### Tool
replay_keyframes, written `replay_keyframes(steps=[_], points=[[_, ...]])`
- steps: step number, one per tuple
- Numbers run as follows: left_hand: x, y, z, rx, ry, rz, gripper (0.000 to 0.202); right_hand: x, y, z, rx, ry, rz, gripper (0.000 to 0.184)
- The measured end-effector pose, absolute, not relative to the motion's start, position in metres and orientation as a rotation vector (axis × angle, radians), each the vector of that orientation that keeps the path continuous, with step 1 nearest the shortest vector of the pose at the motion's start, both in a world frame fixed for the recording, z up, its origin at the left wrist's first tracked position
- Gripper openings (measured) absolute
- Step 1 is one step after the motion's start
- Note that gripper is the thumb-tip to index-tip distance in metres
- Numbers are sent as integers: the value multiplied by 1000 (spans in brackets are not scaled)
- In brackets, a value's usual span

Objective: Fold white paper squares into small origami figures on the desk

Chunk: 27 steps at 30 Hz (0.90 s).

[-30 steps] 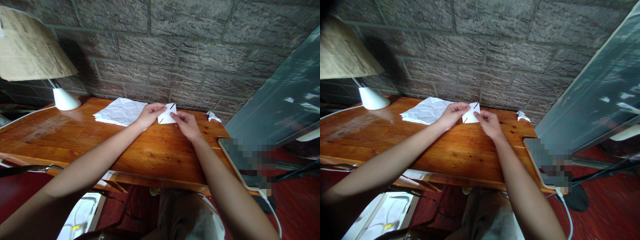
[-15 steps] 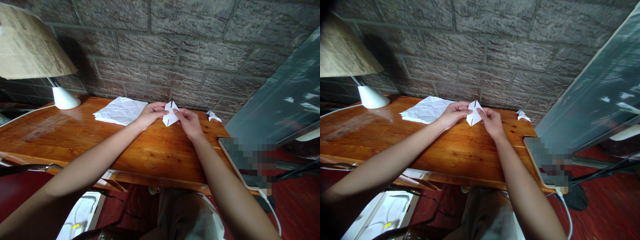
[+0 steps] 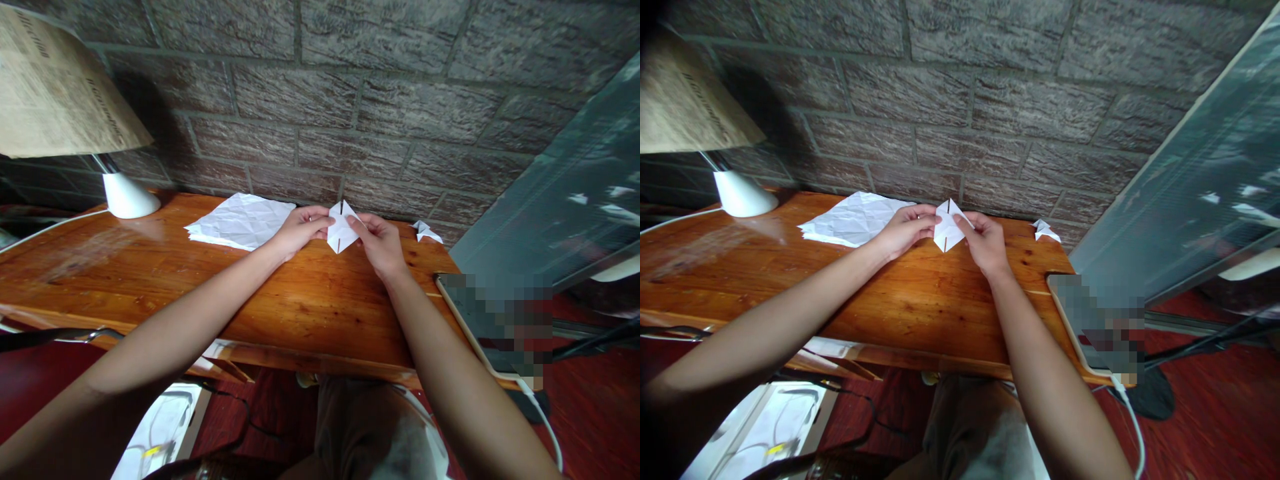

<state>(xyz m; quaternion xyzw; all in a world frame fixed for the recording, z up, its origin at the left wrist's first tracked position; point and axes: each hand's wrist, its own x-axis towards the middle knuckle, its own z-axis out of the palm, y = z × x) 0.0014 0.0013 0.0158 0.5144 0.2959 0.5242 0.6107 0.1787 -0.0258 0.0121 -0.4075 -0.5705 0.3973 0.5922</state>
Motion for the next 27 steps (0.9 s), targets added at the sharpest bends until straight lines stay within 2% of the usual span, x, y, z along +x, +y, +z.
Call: replay_keyframes(steps=[6,12,19,24,27], points=[[1,-4,17,1329,634,1050,29,177,-27,14,-947,-1257,922,42],[1,-3,17,1283,624,1113,29,178,-26,16,-953,-1222,992,53],[0,1,17,1129,595,1158,28,178,-30,18,-852,-1282,1101,41],[1,0,19,1092,585,1179,27,177,-32,18,-833,-1334,1129,49],[1,-1,19,1108,587,1185,31,177,-33,17,-859,-1309,1196,47]])
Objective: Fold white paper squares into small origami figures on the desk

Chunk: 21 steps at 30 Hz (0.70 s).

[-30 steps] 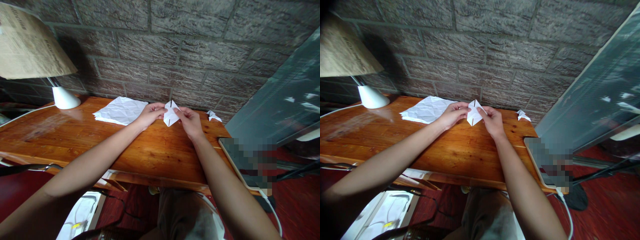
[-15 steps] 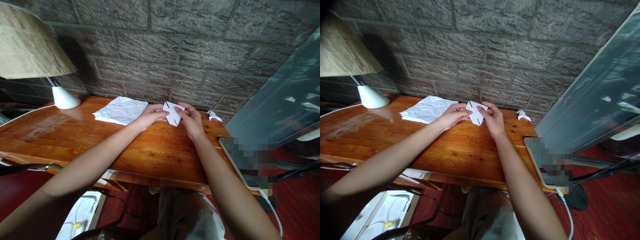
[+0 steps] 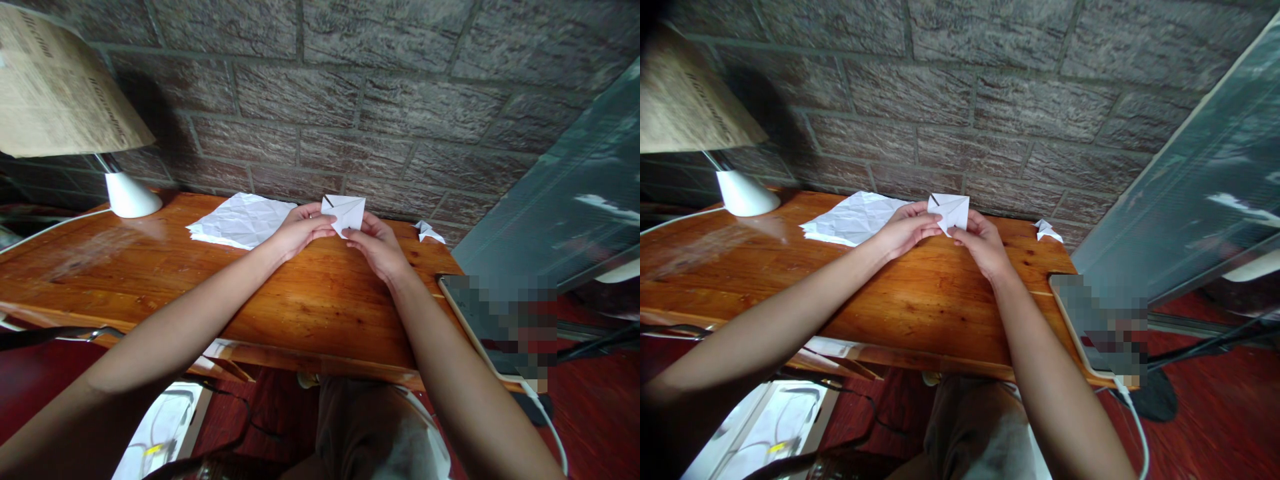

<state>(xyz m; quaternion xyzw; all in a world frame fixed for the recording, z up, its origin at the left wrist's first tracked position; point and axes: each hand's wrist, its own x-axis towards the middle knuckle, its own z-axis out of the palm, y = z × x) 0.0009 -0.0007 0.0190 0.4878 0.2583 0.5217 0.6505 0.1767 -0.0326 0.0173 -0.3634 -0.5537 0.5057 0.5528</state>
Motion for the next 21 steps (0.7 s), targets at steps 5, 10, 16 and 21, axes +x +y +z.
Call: replay_keyframes(steps=[5,10,16,21], points=[[0,-2,19,1107,567,1186,33,178,-33,18,-856,-1222,1280,34],[0,-3,21,1091,534,1187,33,178,-33,19,-848,-1171,1311,34],[0,-4,23,1101,551,1171,35,178,-34,20,-873,-1147,1351,34],[0,-3,22,1104,554,1180,34,179,-35,22,-846,-1145,1376,35]])
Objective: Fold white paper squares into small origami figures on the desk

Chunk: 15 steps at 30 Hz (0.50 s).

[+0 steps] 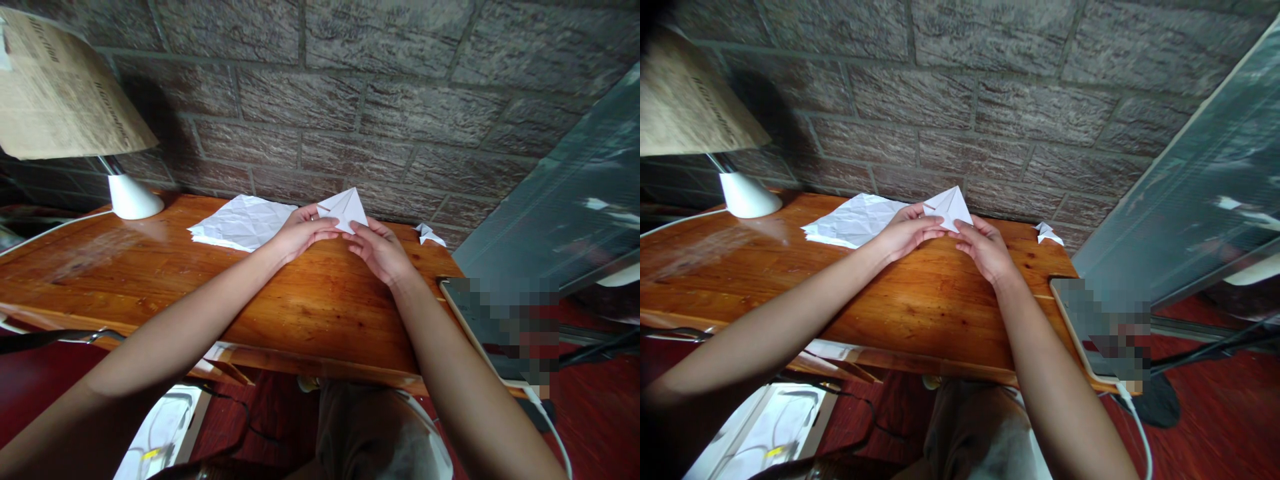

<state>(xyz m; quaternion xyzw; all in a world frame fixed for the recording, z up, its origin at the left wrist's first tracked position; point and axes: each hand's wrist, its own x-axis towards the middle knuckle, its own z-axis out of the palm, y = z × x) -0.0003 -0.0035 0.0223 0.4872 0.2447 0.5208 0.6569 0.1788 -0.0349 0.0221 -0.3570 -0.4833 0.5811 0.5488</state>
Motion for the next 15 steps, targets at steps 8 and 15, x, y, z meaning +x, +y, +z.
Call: replay_keyframes(steps=[8,15], points=[[3,-4,21,1113,541,1219,42,177,-35,24,-778,-1089,1438,31],[4,-5,23,1110,542,1242,43,177,-35,25,-776,-1079,1438,26]])
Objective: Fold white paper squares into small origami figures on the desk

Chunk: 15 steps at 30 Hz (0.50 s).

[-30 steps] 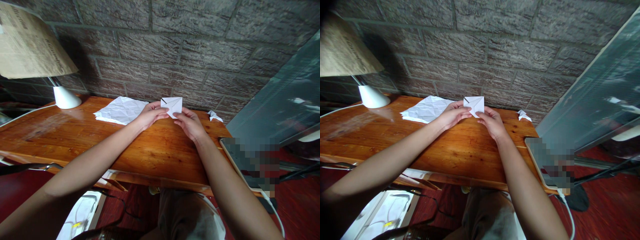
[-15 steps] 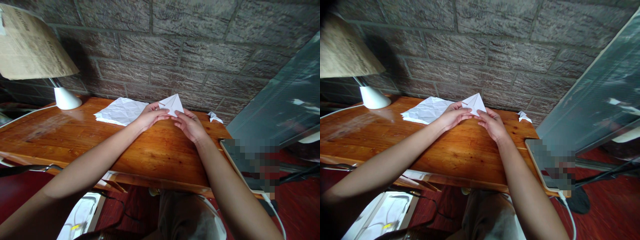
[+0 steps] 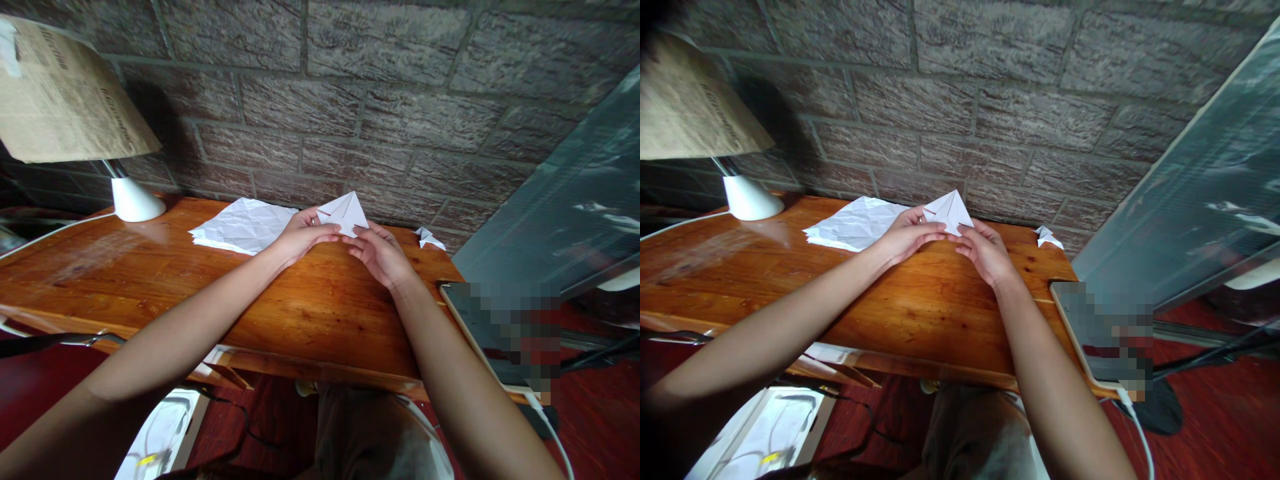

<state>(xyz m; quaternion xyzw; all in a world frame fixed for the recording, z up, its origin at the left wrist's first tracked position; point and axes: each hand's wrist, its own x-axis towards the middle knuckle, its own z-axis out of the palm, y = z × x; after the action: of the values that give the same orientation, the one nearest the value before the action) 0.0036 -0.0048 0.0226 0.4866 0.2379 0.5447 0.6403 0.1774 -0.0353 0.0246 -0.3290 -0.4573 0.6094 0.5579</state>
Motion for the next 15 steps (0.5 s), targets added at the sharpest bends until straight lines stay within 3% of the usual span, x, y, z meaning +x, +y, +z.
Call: replay_keyframes(steps=[15], points=[[2,-2,18,1352,574,1279,37,177,-36,23,-791,-1093,1404,29]])
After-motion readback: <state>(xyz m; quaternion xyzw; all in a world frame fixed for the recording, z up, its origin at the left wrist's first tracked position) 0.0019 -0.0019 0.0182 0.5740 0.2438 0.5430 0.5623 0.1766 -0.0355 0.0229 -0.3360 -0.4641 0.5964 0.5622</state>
